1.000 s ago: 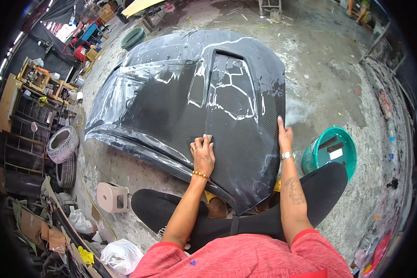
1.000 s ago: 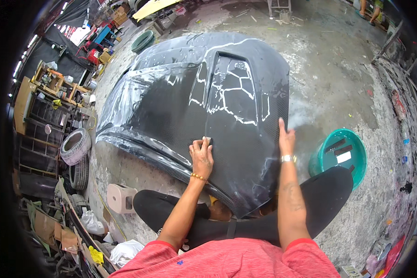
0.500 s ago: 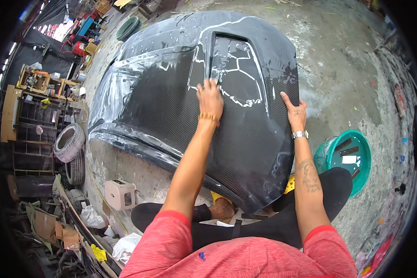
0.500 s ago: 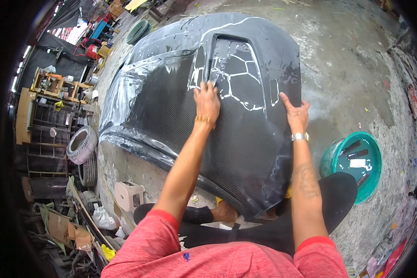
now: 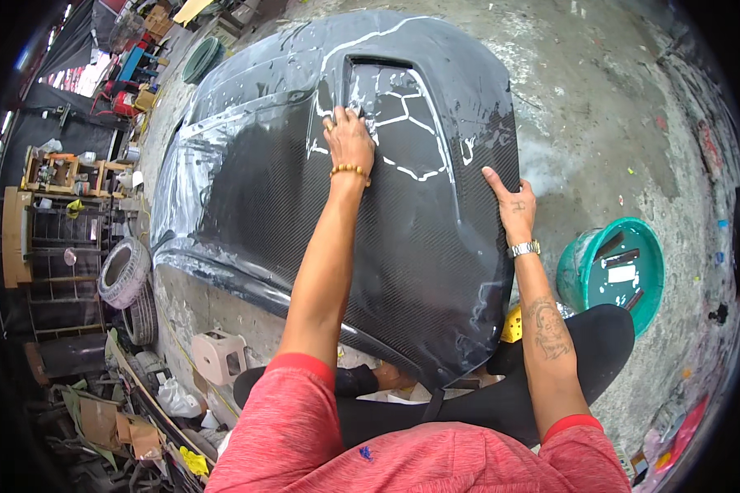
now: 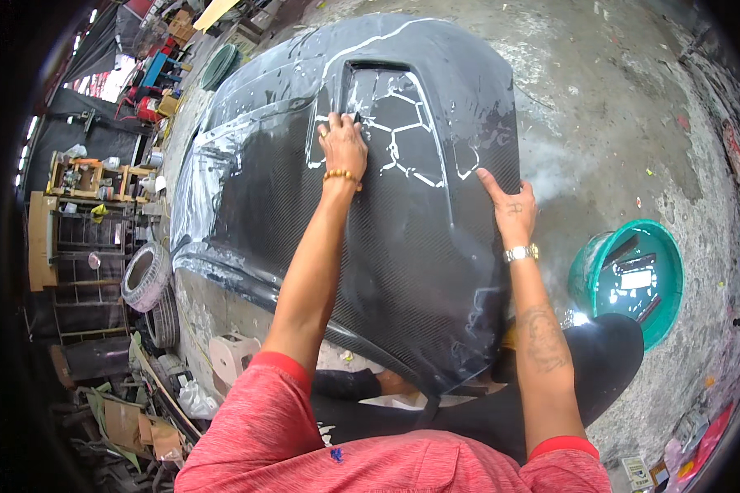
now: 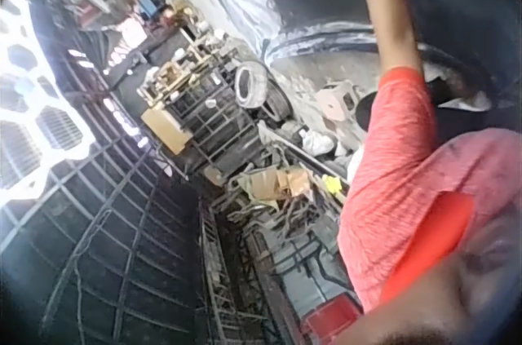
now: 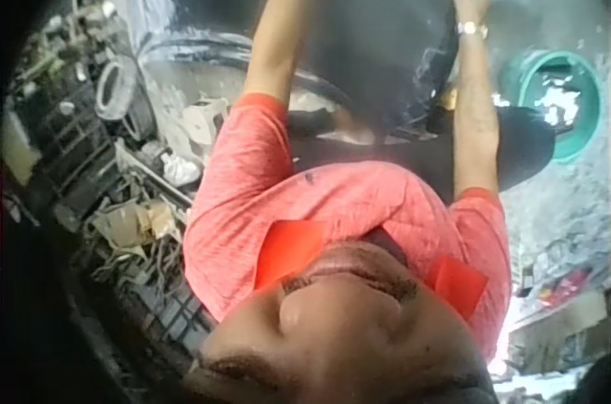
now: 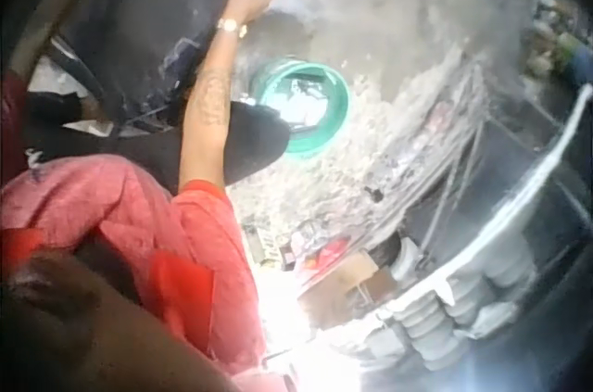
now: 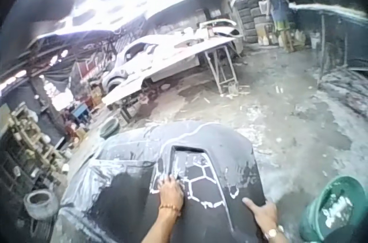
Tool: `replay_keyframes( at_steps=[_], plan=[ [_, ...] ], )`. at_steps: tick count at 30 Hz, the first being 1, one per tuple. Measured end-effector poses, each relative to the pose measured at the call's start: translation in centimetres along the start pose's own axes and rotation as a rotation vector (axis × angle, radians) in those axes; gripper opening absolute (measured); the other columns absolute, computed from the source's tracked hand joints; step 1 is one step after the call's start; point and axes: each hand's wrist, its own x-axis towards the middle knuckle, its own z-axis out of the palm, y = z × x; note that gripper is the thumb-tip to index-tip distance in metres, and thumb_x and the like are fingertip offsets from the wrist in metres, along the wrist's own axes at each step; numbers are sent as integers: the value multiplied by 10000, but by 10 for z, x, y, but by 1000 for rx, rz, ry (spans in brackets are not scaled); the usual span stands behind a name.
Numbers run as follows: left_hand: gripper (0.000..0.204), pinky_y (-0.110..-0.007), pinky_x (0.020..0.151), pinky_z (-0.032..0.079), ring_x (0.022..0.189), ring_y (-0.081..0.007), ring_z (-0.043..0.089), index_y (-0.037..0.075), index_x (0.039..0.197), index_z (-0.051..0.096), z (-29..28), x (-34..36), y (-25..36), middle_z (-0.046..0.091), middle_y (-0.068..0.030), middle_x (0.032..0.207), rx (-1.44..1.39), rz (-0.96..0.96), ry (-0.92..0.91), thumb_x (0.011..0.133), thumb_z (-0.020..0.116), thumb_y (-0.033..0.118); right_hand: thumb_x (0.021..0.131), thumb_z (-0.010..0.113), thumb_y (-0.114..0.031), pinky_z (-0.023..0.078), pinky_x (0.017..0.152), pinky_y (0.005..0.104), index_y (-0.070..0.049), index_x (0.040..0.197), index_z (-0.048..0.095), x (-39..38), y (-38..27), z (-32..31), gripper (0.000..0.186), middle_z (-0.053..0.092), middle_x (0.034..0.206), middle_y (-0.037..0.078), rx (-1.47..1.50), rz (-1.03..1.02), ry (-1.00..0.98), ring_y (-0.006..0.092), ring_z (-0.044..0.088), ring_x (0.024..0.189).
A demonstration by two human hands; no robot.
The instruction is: Sand the surface of a carbon fiber car hood using a sanding block and water.
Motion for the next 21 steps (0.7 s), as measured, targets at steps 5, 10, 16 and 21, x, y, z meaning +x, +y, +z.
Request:
replay_keyframes(
  at_steps=[5, 10, 16, 21],
  plan=[
    [373, -467, 888, 440, 965, -357, 508, -68, 1299, 606, -55, -159, 7, 570, -176, 1118, -135, 32, -54, 973, 612, 114, 659, 842, -747, 496, 1028, 419, 127, 1324, 574, -20, 9, -25, 1131, 691, 1232, 279, 40, 62, 23, 368, 665, 1171],
    [305, -532, 952, 452, 1061, -459, 550, -77, 1209, 616, -42, -81, 11, 579, -218, 1177, -77, 11, -32, 982, 592, 124, 641, 831, -772, 484, 1052, 439, 146, 1365, 521, -26, -6, -21, 1210, 658, 1268, 328, 43, 46, 52, 413, 636, 1221],
    [293, -541, 949, 467, 1076, -450, 565, -38, 1194, 642, -13, -16, -7, 581, -227, 1189, -1, 21, -74, 994, 597, 171, 628, 830, -784, 484, 1053, 431, 144, 1366, 522, -25, -4, -7, 1225, 651, 1280, 327, 17, 48, 18, 402, 635, 1226],
    [316, -508, 888, 464, 1012, -414, 533, -35, 1264, 619, -72, -154, 1, 576, -206, 1140, -126, 9, -91, 982, 603, 109, 625, 839, -775, 494, 1031, 430, 122, 1355, 534, -31, -4, -26, 1196, 670, 1261, 291, 50, 59, 60, 383, 653, 1188]
  ],
)
